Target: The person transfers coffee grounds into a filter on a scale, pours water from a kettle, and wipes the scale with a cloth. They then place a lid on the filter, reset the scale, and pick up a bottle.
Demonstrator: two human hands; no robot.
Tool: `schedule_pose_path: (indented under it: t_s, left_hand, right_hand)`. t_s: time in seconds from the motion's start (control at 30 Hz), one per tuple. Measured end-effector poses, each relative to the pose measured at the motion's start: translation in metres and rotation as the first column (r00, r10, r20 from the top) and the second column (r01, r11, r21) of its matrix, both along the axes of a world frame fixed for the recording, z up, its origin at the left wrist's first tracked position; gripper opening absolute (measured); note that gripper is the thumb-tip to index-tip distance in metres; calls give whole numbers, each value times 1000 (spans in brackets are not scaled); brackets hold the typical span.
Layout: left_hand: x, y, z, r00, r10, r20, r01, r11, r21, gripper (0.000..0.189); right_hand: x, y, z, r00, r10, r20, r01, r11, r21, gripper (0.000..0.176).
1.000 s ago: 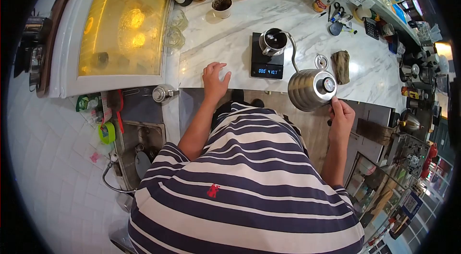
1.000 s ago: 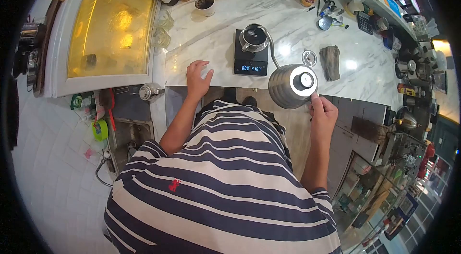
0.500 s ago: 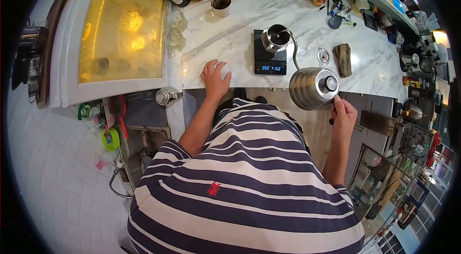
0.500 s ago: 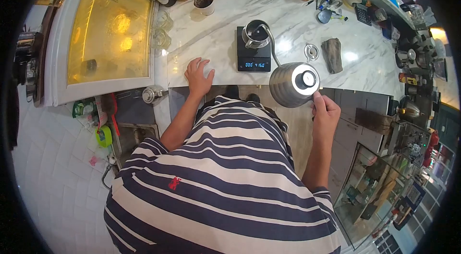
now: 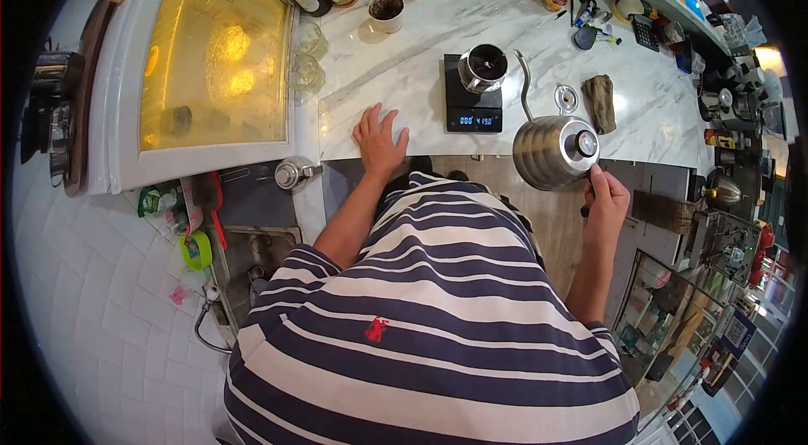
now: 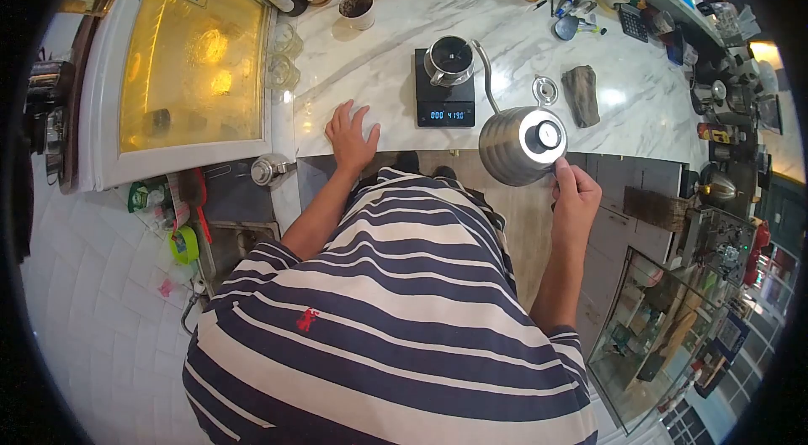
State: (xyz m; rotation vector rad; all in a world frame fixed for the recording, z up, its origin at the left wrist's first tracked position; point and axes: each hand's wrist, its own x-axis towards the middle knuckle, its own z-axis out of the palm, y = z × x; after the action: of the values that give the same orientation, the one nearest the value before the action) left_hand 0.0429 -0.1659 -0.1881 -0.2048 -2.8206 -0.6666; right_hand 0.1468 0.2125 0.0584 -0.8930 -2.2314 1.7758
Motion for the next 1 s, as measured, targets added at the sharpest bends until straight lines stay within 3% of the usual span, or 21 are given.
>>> schedule_pose_path:
  t_s: [0.63, 0.73, 1.0]
  left_hand:
    - [1, 1, 3, 1000, 3, -6, -3, 1000, 4, 50]
    - [1, 1, 3, 1000, 4, -5, -4, 1000, 4, 50]
    - [0, 0, 4, 1000, -1, -8, 1, 1000, -5, 50]
  right_hand:
    - [-7, -10, -1, 1000, -7, -28, 6, 1000, -18, 39]
    - [-7, -13, -6, 995, -66, -74, 59, 995, -86, 38]
    - [-1, -10, -24, 997, -51, -63, 48, 998, -44, 39]
